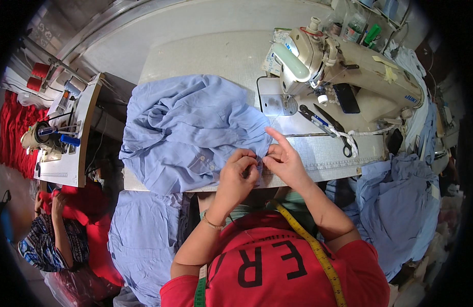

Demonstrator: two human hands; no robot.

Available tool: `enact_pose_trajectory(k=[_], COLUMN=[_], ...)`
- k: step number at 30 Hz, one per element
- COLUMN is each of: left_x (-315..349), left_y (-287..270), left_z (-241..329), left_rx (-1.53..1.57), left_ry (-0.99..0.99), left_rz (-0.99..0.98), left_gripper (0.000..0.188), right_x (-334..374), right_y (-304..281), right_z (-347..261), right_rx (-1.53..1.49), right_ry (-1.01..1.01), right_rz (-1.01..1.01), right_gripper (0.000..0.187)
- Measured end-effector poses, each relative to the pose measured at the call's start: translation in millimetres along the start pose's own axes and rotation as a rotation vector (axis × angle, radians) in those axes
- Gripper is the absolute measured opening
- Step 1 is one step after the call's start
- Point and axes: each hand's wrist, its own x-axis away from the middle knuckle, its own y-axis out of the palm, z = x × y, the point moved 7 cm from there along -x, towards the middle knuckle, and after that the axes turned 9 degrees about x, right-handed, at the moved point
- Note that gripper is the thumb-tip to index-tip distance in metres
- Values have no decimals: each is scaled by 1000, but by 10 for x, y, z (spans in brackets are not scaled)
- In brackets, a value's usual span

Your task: The person sews a blue shirt using an industrial sewing machine, cuts threads with snips, and handles the collar and buttons.

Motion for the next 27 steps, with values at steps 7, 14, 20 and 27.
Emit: enact_pose_trajectory(k=[7,14,20,27], left_x=[-11,-1,128,247], left_y=[-4,72,38,-9], left_z=[71,-82,-69,-90], left_rx=[129,296,132,148], left_ry=[86,-171,-286,-323], left_rz=[-83,-209,-253,-263], left_gripper=[5,6,9,8], right_x=[-50,-40,-7,-14], right_y=[-13,13,-33,-1], right_z=[40,63,110,72], right_rx=[210,67,122,201], right_ry=[49,66,46,50], right_rz=[-36,-44,45,51], right_gripper=[21,14,11,12])
